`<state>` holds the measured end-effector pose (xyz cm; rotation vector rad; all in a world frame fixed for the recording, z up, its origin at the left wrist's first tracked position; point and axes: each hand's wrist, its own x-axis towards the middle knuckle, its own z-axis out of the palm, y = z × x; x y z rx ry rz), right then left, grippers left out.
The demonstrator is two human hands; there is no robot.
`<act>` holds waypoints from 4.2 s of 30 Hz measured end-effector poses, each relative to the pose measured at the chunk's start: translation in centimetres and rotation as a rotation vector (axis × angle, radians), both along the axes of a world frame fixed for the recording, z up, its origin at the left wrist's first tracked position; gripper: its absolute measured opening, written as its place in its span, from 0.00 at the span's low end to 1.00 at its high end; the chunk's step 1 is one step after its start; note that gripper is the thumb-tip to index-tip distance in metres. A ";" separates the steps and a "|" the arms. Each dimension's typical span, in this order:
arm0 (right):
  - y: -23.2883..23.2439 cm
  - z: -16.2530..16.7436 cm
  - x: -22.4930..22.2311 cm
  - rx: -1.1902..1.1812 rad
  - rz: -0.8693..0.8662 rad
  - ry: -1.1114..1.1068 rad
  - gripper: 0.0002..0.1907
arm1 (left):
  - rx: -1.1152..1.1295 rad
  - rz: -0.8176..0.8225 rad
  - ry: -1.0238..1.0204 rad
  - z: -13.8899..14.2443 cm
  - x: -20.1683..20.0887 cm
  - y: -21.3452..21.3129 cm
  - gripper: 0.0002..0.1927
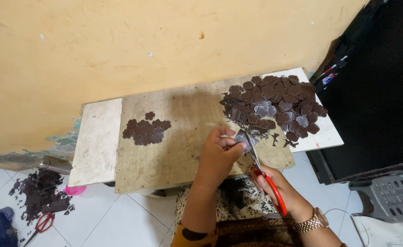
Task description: The person uses red-handled scissors to cut flower-shaped pieces from a dark sheet of material. They hold the material with the left hand and cut with the right, placing finished pieces on a wooden board and discarding scraps to the floor.
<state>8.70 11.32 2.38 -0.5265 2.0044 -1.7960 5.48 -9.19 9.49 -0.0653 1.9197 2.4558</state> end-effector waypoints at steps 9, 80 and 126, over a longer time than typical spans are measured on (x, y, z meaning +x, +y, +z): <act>-0.6 1.2 0.1 -0.038 0.034 0.017 0.28 | -0.026 -0.014 -0.020 0.4 0.3 0.2 0.20; 0.4 3.3 1.2 -0.151 0.019 0.052 0.38 | 0.220 -0.210 -0.103 -1.0 0.8 2.7 0.04; 0.4 1.6 0.4 0.041 -0.100 -0.059 0.29 | 0.184 -0.163 -0.025 -2.2 0.1 1.1 0.03</act>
